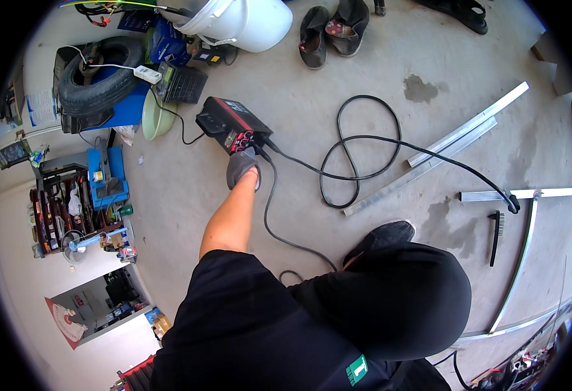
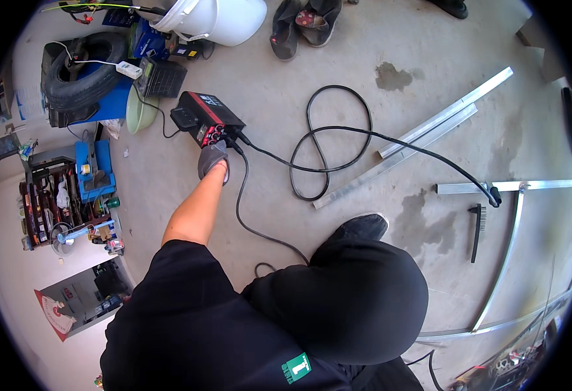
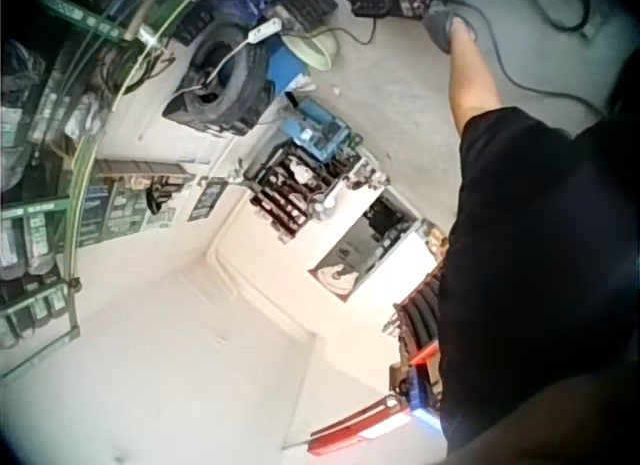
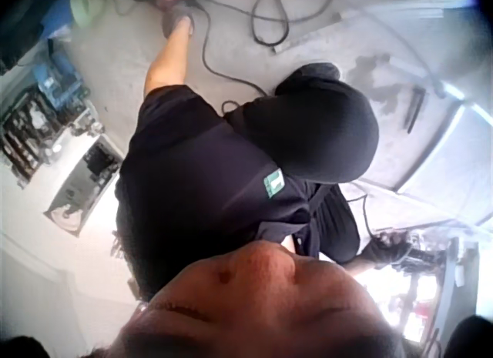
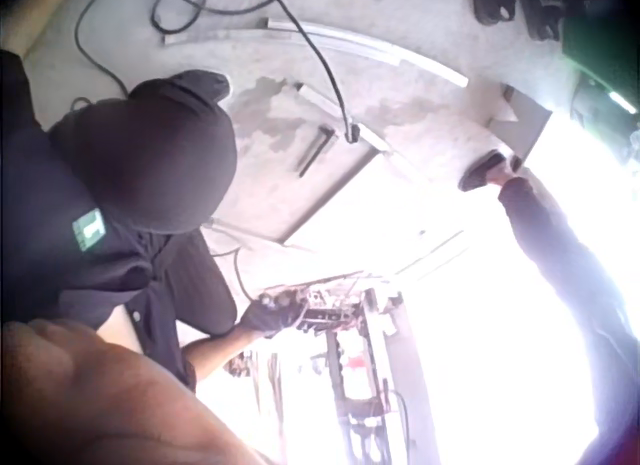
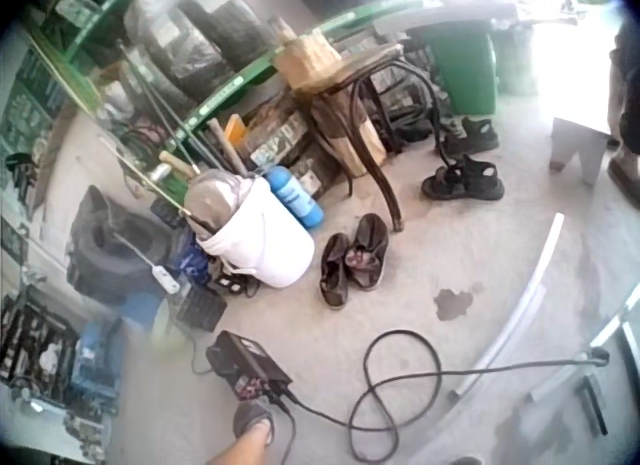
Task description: The person sits on the floor and welds a metal frame structure using a welding torch. Another person assists by holding the metal pieces in place. The recorder adjusts the welding machine settings and continues welding different joints on the frame.
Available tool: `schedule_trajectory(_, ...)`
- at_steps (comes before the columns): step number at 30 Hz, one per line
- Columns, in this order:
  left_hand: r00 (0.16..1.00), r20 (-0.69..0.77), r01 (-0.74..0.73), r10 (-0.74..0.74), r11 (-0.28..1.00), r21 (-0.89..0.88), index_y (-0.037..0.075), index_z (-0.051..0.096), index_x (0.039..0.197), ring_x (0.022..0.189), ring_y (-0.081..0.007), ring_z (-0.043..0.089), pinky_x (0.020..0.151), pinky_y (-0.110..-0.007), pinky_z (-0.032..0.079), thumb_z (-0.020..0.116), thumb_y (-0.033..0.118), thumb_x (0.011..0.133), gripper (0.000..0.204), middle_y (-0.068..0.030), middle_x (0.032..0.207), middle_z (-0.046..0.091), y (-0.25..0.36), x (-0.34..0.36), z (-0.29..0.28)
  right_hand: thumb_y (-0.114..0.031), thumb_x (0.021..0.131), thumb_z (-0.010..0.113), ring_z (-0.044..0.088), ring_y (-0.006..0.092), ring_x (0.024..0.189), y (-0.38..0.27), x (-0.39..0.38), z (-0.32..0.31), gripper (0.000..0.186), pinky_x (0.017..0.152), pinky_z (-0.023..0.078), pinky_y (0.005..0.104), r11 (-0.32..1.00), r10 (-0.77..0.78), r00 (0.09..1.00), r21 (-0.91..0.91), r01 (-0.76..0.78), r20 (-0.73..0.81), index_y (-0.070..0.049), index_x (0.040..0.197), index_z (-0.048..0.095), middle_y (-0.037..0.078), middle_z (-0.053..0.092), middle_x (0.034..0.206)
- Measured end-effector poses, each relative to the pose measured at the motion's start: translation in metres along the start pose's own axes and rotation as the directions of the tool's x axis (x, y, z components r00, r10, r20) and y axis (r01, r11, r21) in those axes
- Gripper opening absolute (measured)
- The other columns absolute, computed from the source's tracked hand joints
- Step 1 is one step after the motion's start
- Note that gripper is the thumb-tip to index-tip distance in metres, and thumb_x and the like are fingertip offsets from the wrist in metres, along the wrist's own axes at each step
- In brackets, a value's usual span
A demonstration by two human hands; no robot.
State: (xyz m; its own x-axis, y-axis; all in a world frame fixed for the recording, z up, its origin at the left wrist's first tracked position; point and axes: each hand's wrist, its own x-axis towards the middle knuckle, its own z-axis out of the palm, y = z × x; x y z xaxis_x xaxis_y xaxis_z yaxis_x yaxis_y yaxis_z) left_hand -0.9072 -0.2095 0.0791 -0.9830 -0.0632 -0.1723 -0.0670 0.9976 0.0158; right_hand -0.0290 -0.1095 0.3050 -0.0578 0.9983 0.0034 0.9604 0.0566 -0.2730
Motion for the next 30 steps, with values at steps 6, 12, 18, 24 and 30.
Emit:
schedule_trajectory(6,0.998,-0.032,-0.050,0.055,0.990,0.133,0.008,0.080,0.103,0.101,-0.0331,0.077,0.083,-0.047,0.057,0.063,0.041,0.096,0.037,-0.0198,0.108,0.079,-0.007,0.026,0.029,-0.045,0.112,0.047,0.050,0.0149,0.059,0.094,-0.009,-0.013,0.053,0.052,0.043,0.0293,0.651,0.568,0.755,0.383,-0.655,0.326,-0.004,0.142,0.060,0.002,0.057,0.084)
schedule_trajectory(12,0.977,-0.090,-0.170,0.193,0.961,0.216,0.009,0.080,0.099,0.098,-0.0290,0.078,0.079,-0.044,0.058,0.066,0.031,0.097,0.026,-0.0175,0.104,0.080,-0.032,0.041,0.044,-0.044,0.112,0.047,0.052,0.0132,0.060,0.081,-0.019,-0.007,0.052,0.051,0.044,0.0266,0.875,0.381,0.903,0.238,-0.421,0.198,-0.003,0.140,0.063,0.004,0.061,0.086)
schedule_trajectory(18,0.985,-0.077,-0.135,0.152,0.972,0.193,0.008,0.079,0.099,0.098,-0.0293,0.078,0.079,-0.044,0.059,0.067,0.027,0.096,0.023,-0.0183,0.103,0.080,-0.016,0.025,0.033,-0.036,0.112,0.049,0.059,0.0149,0.066,0.006,-0.004,-0.002,0.049,0.053,0.050,0.0263,0.999,0.035,0.999,0.025,-0.035,0.025,0.001,0.142,0.059,0.008,0.068,0.096)
schedule_trajectory(24,0.972,-0.088,-0.185,0.216,0.944,0.273,0.009,0.080,0.099,0.099,-0.0307,0.079,0.081,-0.045,0.059,0.069,0.026,0.094,0.021,-0.0183,0.103,0.080,-0.040,0.047,0.048,-0.030,0.113,0.047,0.061,0.0192,0.070,0.021,-0.005,-0.008,0.046,0.056,0.054,0.0317,1.000,-0.023,0.992,0.001,0.023,0.121,0.001,0.146,0.055,0.013,0.070,0.104)
schedule_trajectory(30,0.973,-0.128,-0.154,0.190,0.956,0.249,0.009,0.080,0.098,0.100,-0.0322,0.078,0.081,-0.045,0.059,0.070,0.025,0.092,0.020,-0.0194,0.102,0.080,-0.032,0.040,0.047,-0.031,0.115,0.040,0.056,0.0205,0.065,0.086,-0.022,-0.012,0.045,0.055,0.050,0.0362,0.982,0.159,0.966,0.068,-0.177,0.205,-0.001,0.145,0.057,0.014,0.067,0.100)
